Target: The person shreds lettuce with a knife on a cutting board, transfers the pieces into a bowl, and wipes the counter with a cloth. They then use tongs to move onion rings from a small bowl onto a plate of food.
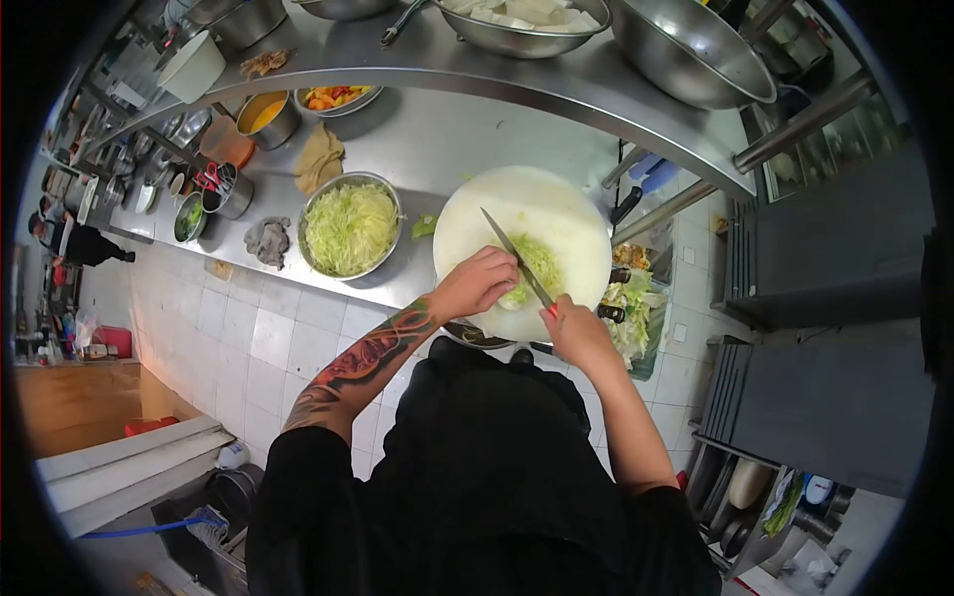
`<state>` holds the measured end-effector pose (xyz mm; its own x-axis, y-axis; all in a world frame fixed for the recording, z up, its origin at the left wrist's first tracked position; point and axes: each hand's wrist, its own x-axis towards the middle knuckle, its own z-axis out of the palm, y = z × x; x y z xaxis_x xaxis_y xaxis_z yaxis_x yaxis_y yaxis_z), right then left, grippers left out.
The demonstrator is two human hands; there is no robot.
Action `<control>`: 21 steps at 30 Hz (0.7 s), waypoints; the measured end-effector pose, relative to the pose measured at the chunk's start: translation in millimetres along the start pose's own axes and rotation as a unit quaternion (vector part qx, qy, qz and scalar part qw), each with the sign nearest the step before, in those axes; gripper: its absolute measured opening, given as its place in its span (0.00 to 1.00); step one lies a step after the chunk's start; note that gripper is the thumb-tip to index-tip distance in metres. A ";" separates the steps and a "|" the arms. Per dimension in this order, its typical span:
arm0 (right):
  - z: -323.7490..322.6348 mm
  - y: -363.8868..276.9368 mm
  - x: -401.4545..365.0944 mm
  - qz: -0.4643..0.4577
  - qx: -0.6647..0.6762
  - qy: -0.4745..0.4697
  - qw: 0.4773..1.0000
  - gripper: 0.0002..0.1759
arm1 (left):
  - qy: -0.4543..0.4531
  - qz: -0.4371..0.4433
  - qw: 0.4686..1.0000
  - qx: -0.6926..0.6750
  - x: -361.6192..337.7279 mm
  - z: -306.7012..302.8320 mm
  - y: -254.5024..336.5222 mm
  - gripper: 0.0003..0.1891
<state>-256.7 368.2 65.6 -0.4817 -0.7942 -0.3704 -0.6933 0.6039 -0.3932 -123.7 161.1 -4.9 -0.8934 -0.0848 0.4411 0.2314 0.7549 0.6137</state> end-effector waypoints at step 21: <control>13.5 9.4 -18.9 0.028 -0.032 -0.013 0.999 0.19 | -0.004 -0.021 1.000 0.001 -5.4 0.0 8.1 0.11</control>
<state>-246.9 389.8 57.5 -0.5074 -0.7561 -0.4133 -0.6981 0.6419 -0.3173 -117.1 167.7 -2.3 -0.9053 -0.1116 0.4098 0.1926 0.7520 0.6304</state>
